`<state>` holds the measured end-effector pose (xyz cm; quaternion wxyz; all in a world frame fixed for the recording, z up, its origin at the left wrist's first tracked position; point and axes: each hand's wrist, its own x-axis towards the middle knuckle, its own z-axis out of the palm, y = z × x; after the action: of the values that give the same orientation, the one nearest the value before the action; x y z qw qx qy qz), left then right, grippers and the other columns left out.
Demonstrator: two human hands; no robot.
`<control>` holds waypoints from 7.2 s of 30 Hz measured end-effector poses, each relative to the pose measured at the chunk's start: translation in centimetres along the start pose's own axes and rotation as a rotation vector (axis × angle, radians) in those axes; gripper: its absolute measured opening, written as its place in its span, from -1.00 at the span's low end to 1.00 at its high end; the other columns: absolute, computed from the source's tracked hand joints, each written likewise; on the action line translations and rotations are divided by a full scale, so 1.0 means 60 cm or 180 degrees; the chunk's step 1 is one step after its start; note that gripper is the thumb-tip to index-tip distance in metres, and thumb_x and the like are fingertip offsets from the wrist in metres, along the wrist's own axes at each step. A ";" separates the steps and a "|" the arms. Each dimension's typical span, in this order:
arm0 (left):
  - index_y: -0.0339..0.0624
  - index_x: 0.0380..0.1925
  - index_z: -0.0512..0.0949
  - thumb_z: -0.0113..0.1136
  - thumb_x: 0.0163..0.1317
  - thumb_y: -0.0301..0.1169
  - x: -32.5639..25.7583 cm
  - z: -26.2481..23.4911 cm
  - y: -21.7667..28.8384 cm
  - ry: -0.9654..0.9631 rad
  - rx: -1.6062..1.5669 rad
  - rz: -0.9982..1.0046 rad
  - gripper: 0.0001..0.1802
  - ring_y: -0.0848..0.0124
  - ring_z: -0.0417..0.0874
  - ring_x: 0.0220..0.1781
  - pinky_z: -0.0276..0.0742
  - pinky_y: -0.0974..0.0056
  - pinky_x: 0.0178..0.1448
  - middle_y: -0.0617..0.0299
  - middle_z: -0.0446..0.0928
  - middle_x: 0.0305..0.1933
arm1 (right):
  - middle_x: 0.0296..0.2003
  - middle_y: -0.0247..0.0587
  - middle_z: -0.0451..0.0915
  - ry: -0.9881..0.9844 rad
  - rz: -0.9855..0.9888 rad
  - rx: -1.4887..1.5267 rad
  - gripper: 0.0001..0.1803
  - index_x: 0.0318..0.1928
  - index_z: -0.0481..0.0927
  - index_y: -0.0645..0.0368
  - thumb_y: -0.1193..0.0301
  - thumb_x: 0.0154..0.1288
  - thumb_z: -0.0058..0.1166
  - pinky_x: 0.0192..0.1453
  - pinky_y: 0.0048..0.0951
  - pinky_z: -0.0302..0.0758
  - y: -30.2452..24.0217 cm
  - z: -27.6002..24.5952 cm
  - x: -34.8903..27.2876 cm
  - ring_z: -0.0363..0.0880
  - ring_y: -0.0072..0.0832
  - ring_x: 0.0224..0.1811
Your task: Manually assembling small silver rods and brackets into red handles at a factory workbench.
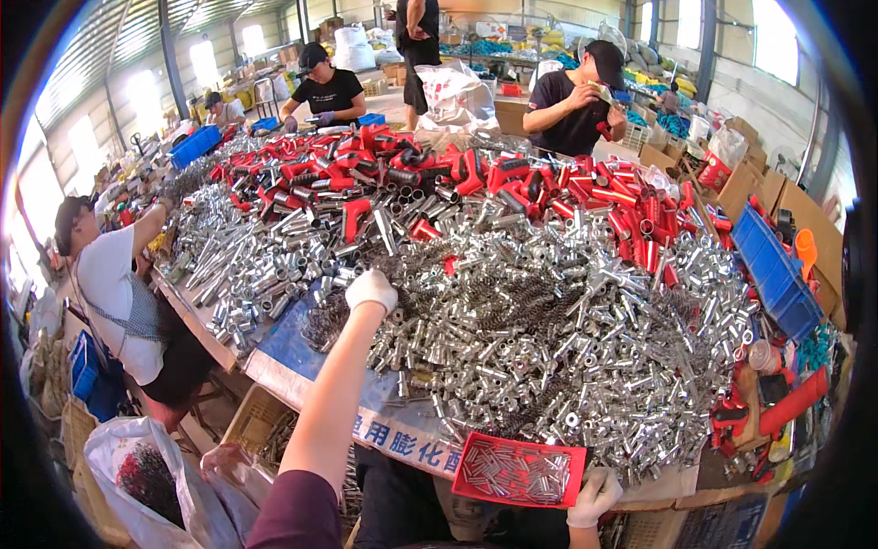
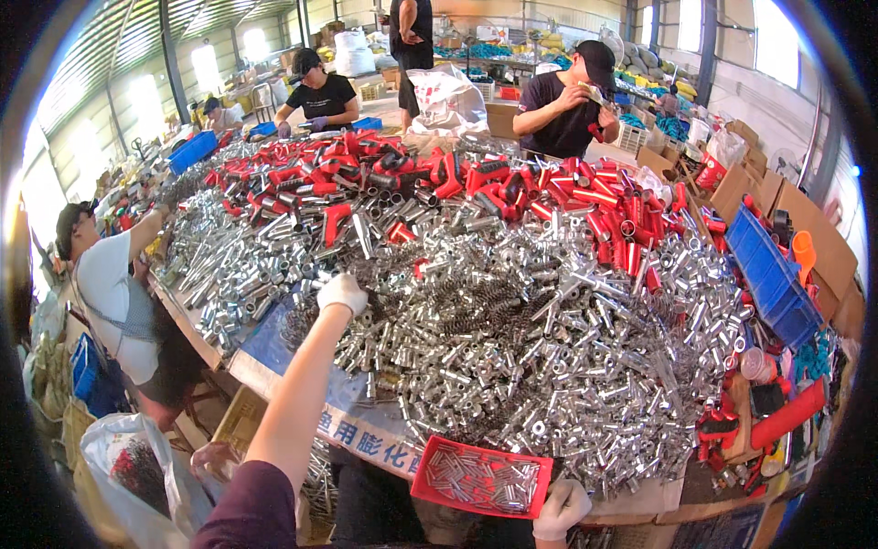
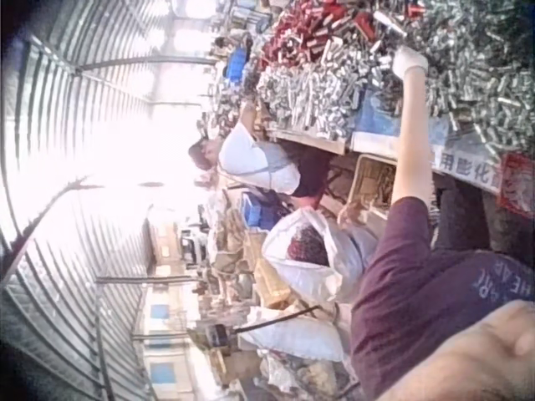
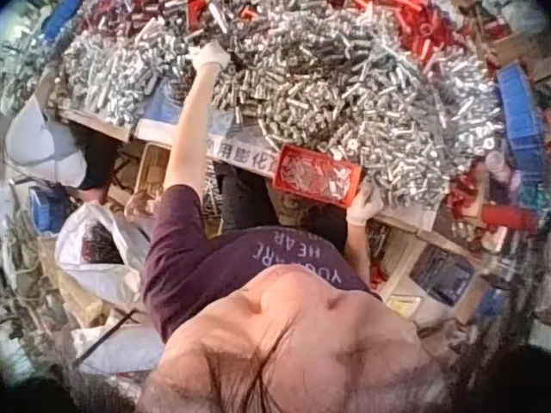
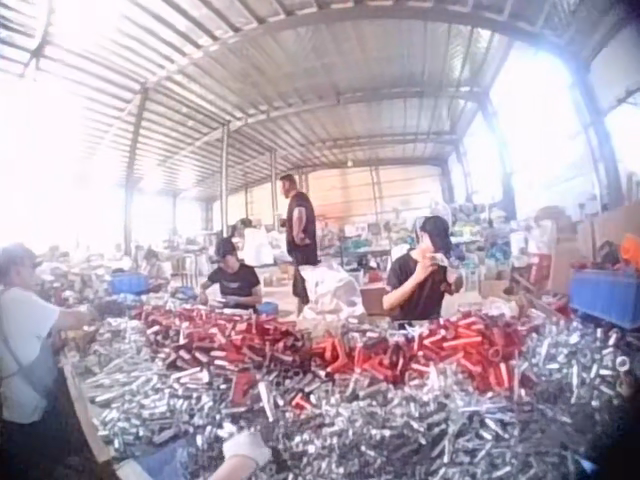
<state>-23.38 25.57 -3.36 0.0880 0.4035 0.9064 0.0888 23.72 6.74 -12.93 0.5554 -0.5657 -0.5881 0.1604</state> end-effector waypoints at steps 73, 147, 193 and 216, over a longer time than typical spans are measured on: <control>-0.13 -0.01 0.60 0.18 0.16 -0.34 -0.616 0.022 0.027 -0.2157 -0.3043 0.2750 -0.63 -0.01 0.69 -0.13 0.59 0.06 -0.07 -0.10 0.64 -0.21 | -0.28 -0.02 0.67 -0.2019 0.0491 0.1493 -0.91 -0.28 0.53 0.30 0.52 0.37 0.00 0.31 0.00 0.41 -0.259 -0.023 -0.027 0.64 0.00 0.07; -0.20 0.10 0.55 0.16 0.41 -0.17 -0.613 -0.007 0.001 -0.1635 -0.5159 0.1917 -0.60 0.45 0.63 -0.15 0.57 0.29 -0.08 0.19 0.65 -0.12 | 0.20 -0.27 0.45 -0.3809 0.3564 0.2406 -0.37 0.31 0.36 0.16 0.48 0.15 -0.11 -0.24 -0.57 0.43 -0.074 -0.037 -0.046 0.45 -0.52 -0.23; -0.28 -0.37 0.55 0.09 0.43 -0.32 -0.396 0.118 -0.088 -0.1339 -0.4328 0.0487 -0.74 0.67 0.24 -0.62 0.17 0.47 -0.54 0.43 0.34 -0.59 | -0.17 -0.02 0.74 -0.0421 0.0056 -0.0445 -0.62 0.03 0.65 0.26 0.30 0.29 0.23 0.00 -0.34 0.60 -0.058 -0.045 0.380 0.73 -0.30 -0.16; -0.28 -0.39 0.59 0.11 0.40 -0.29 -0.408 0.111 -0.074 -0.0944 -0.3894 0.0777 -0.72 0.62 0.32 -0.64 0.19 0.45 -0.57 0.40 0.37 -0.60 | -0.24 -0.08 0.75 -0.0405 -0.0036 -0.0197 -0.64 -0.02 0.68 0.17 0.39 0.16 0.36 -0.10 -0.45 0.64 -0.076 -0.008 0.298 0.75 -0.42 -0.24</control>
<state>-8.87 4.93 -8.71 0.4160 0.3886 0.6176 0.5426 26.49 20.22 -0.62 0.5001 -0.5679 -0.6300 0.1747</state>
